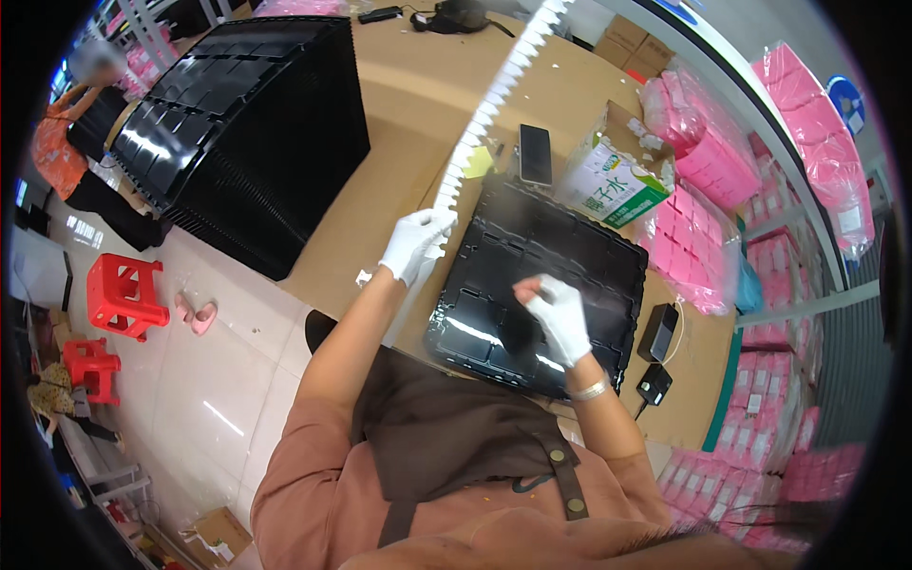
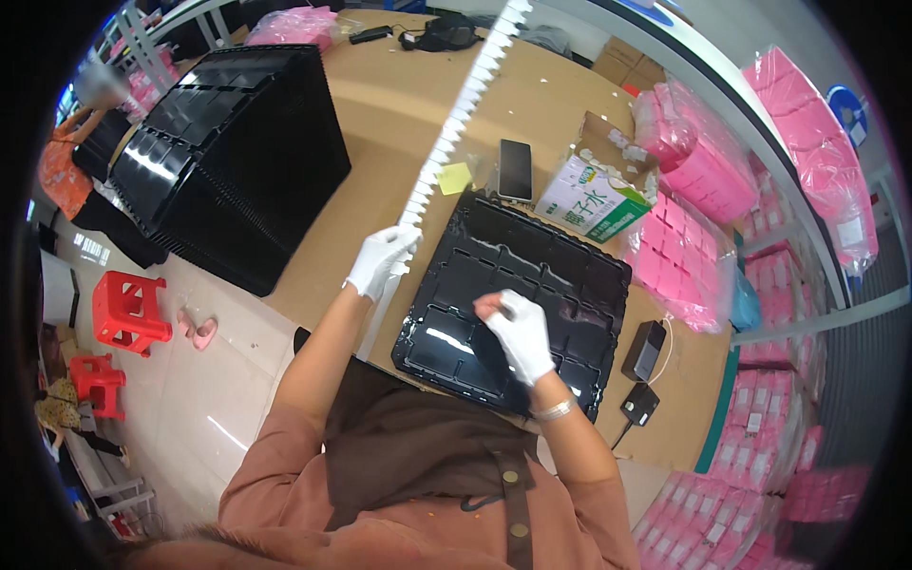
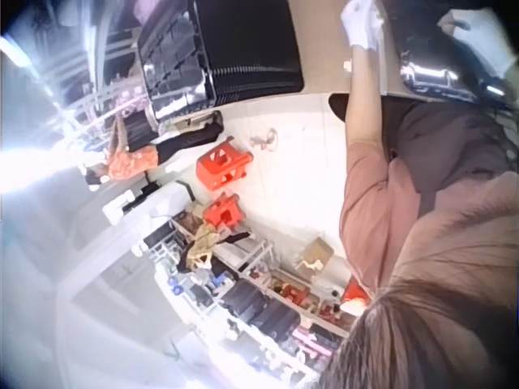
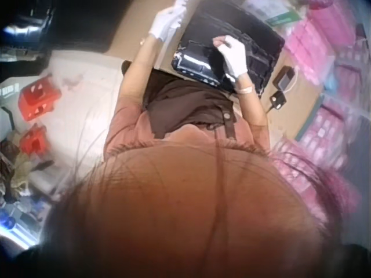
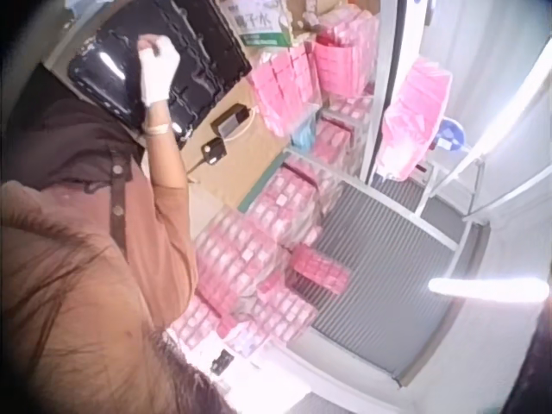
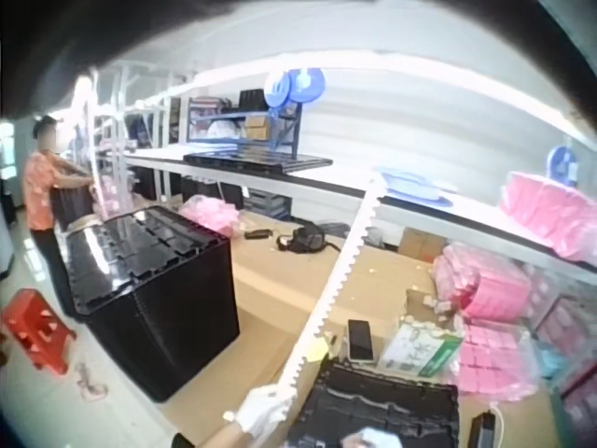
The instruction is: The person assembles plastic components by hand, then packages them into plastic trays and storage bins.
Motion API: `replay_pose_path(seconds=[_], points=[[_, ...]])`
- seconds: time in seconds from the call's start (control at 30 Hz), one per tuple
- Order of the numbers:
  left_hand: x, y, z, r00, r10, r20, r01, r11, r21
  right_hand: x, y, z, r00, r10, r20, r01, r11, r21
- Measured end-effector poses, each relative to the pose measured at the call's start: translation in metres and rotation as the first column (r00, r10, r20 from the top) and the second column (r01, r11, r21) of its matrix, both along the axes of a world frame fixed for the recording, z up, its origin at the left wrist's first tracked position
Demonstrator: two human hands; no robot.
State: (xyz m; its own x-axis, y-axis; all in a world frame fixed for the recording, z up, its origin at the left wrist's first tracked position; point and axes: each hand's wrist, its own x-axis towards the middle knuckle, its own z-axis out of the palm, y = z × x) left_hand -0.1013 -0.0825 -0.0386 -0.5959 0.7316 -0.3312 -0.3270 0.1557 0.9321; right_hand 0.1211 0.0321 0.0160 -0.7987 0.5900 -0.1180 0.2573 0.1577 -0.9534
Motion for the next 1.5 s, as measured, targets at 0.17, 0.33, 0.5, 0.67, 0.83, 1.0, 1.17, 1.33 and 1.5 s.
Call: replay_pose_path(seconds=[0.17, 0.33, 0.5, 0.67, 0.83, 1.0, 1.17, 1.33, 1.5], points=[[0.048, -0.009, 0.039, 0.902, 0.408, -0.139, -0.369, 0.899, 0.237, -0.062, -0.045, -0.018, 0.984, -0.1, -0.151, 0.032, 0.917, -0.398], [0.059, -0.006, 0.038, 0.843, 0.537, -0.027, -0.507, 0.81, 0.294, -0.078, -0.061, -0.025, 0.971, -0.176, -0.163, 0.086, 0.89, -0.448], [0.033, -0.002, 0.019, 0.95, 0.196, 0.243, -0.254, 0.938, 0.238, -0.068, -0.045, -0.028, 0.961, -0.249, -0.119, 0.174, 0.882, -0.437], [0.033, 0.014, 0.02, 0.872, 0.227, 0.435, -0.346, 0.913, 0.217, -0.061, -0.056, -0.004, 0.898, -0.166, -0.407, 0.306, 0.901, 0.309], [0.025, 0.009, 0.019, 0.799, 0.415, 0.434, -0.525, 0.834, 0.171, -0.105, 0.053, -0.025, 0.969, -0.14, -0.203, 0.217, 0.875, 0.433], [0.03, -0.006, 0.033, 0.832, 0.438, 0.341, -0.513, 0.841, 0.17, -0.142, 0.119, -0.051, 0.952, -0.085, 0.293, -0.188, 0.591, 0.784], [0.033, -0.014, 0.026, 0.822, 0.48, 0.305, -0.542, 0.825, 0.161, -0.148, 0.113, -0.069, 0.954, -0.167, 0.247, -0.129, 0.517, 0.847], [0.034, -0.013, 0.017, 0.864, 0.423, 0.272, -0.484, 0.846, 0.222, -0.139, 0.105, -0.049, 0.947, -0.106, 0.302, -0.208, 0.51, 0.835], [0.043, -0.016, 0.028, 0.875, 0.453, 0.173, -0.478, 0.864, 0.156, -0.095, 0.042, -0.027, 0.966, -0.172, -0.192, 0.253, 0.78, 0.573]])
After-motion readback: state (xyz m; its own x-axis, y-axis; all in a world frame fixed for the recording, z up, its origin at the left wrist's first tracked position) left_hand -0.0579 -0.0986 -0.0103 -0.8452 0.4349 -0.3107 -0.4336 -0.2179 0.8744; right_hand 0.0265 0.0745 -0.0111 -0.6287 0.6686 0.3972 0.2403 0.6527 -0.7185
